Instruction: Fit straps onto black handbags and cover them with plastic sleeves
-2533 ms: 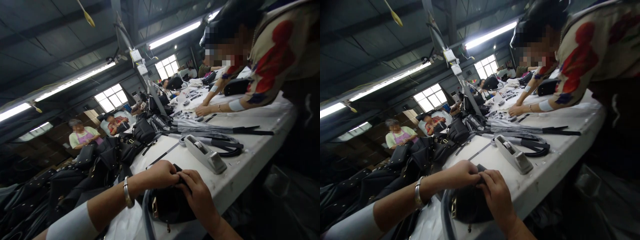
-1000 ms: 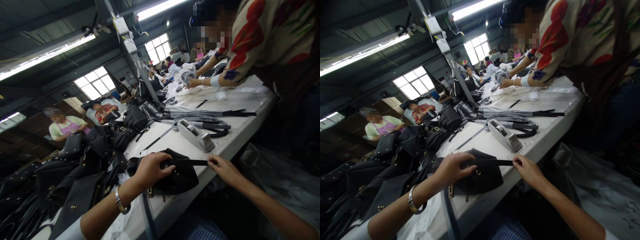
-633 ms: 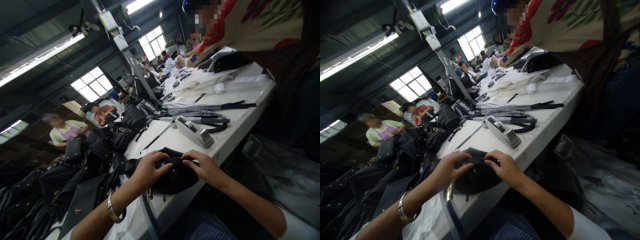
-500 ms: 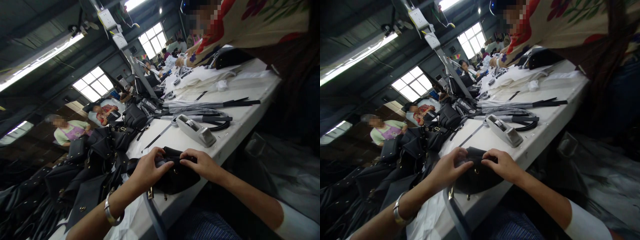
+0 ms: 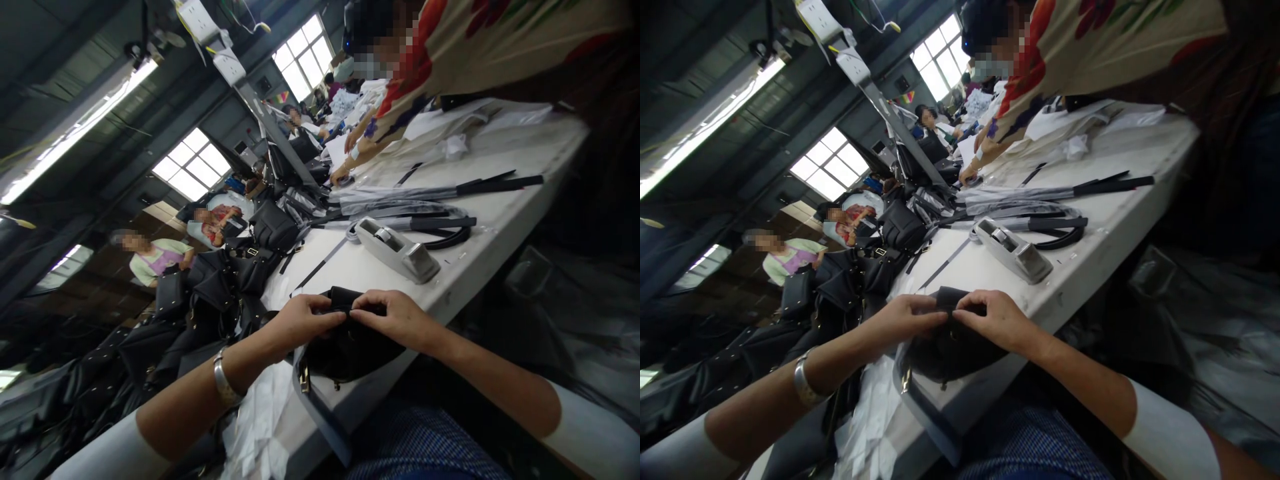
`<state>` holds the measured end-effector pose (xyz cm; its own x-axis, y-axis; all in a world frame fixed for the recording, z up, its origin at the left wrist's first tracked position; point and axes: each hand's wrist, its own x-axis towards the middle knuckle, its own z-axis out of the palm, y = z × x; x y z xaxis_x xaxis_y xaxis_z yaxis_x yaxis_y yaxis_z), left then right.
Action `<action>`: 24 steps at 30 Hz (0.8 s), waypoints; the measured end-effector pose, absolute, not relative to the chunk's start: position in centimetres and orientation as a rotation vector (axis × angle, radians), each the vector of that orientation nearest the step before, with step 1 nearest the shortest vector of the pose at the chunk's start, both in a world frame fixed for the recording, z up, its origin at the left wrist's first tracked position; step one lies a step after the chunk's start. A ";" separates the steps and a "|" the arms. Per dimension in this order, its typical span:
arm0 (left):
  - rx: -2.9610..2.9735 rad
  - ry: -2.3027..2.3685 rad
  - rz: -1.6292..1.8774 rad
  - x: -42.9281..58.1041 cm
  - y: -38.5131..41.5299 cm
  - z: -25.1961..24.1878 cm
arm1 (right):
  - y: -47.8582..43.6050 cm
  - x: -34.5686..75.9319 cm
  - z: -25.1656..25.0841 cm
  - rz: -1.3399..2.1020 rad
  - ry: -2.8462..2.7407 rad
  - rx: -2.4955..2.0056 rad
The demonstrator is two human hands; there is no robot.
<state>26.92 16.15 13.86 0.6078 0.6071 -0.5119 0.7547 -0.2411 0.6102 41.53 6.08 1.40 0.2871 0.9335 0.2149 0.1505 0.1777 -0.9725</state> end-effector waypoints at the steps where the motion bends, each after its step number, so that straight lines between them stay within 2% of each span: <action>1: 1.926 1.098 -0.200 27.0 16.1 13.8 | 6.1 41.6 1.4 0.779 -1.163 -1.281; 11: 1.879 1.131 -0.124 27.3 16.0 12.8 | 6.1 41.7 0.6 0.813 -1.119 -1.269; 24: 2.139 1.018 0.065 27.2 14.6 11.2 | 5.5 40.3 -0.2 0.728 -1.104 -1.264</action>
